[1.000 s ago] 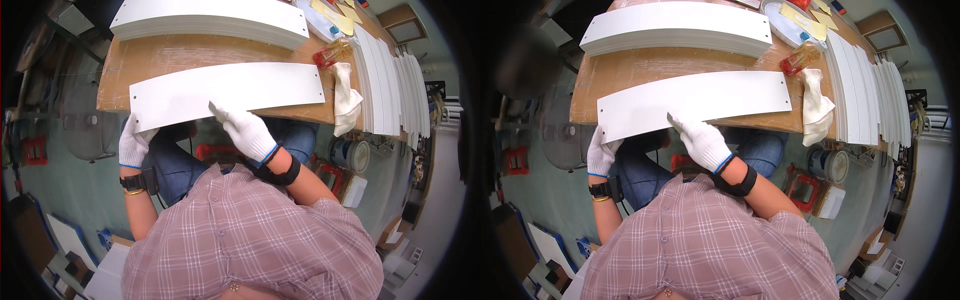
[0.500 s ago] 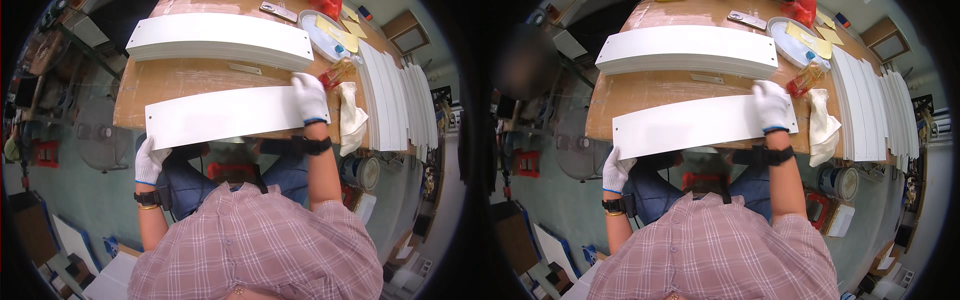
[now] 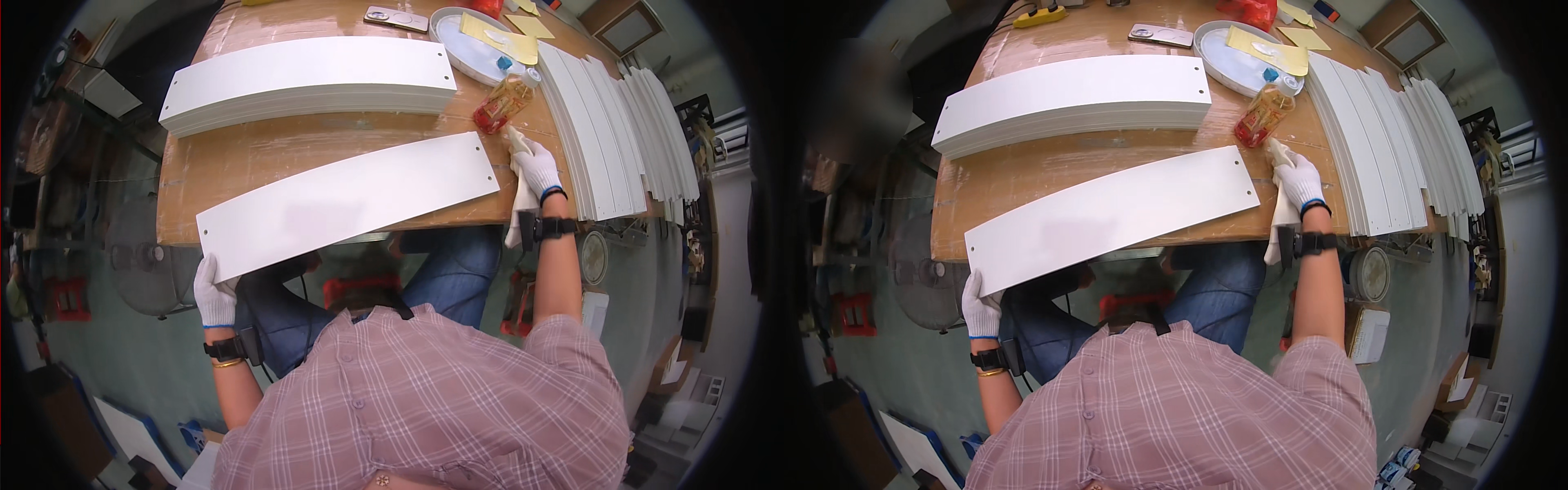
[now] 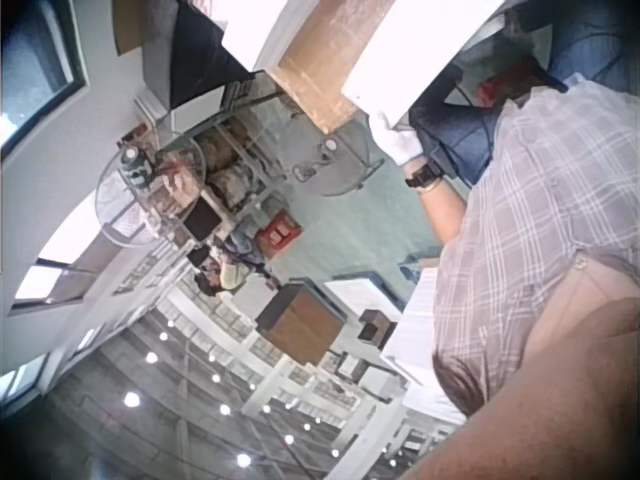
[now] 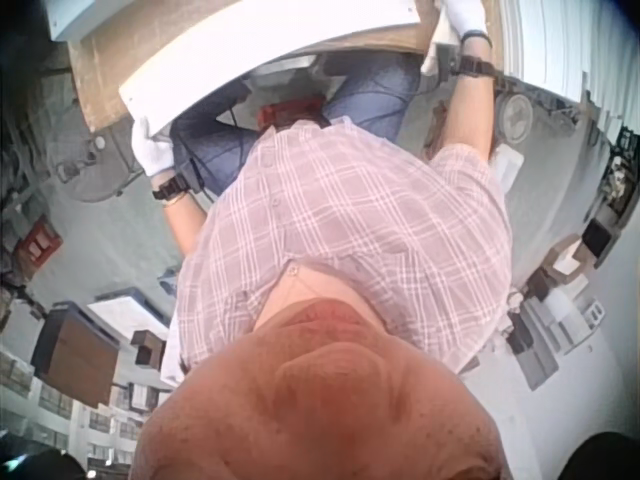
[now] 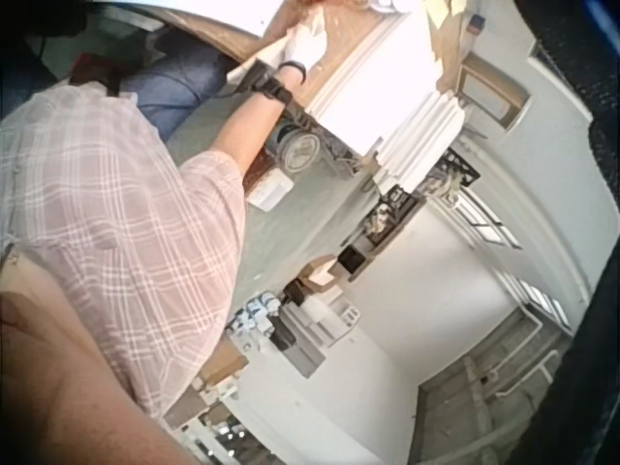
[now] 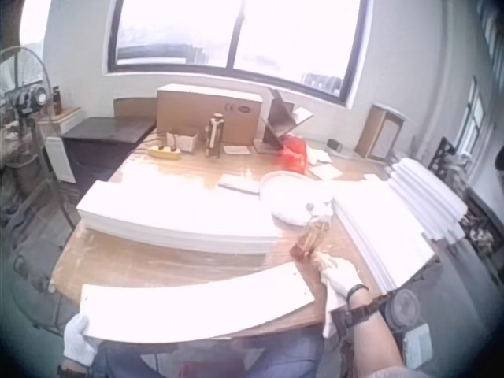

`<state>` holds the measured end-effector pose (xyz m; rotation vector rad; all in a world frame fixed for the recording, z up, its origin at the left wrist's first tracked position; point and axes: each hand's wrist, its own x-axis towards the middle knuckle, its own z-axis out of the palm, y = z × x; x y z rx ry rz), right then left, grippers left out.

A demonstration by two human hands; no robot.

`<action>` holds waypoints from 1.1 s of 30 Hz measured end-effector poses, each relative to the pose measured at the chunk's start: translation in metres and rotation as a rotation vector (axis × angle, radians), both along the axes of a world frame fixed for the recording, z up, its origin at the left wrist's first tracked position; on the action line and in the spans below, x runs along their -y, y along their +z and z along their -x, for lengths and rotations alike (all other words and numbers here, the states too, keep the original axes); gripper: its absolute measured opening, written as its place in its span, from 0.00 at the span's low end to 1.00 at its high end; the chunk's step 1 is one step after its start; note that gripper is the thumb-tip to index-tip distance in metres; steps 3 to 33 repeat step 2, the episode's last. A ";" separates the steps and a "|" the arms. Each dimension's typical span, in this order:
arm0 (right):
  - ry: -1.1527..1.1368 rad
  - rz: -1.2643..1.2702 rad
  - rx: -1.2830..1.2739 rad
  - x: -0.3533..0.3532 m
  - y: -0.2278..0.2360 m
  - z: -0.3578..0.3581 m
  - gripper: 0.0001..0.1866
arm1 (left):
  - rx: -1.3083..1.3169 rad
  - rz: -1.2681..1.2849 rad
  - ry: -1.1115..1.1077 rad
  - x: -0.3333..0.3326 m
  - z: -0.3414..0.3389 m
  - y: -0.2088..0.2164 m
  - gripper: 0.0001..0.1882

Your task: Cleaning and marking white furniture panels at a workshop workbench.

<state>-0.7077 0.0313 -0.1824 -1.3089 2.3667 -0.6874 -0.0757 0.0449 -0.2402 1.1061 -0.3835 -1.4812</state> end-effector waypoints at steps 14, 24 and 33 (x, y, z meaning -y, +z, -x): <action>-0.004 0.123 0.068 -0.007 -0.007 -0.001 0.29 | 0.010 -0.027 0.026 -0.003 -0.002 0.004 0.16; -0.004 0.123 0.068 -0.007 -0.007 -0.001 0.29 | 0.010 -0.027 0.026 -0.003 -0.002 0.004 0.16; -0.004 0.123 0.068 -0.007 -0.007 -0.001 0.29 | 0.010 -0.027 0.026 -0.003 -0.002 0.004 0.16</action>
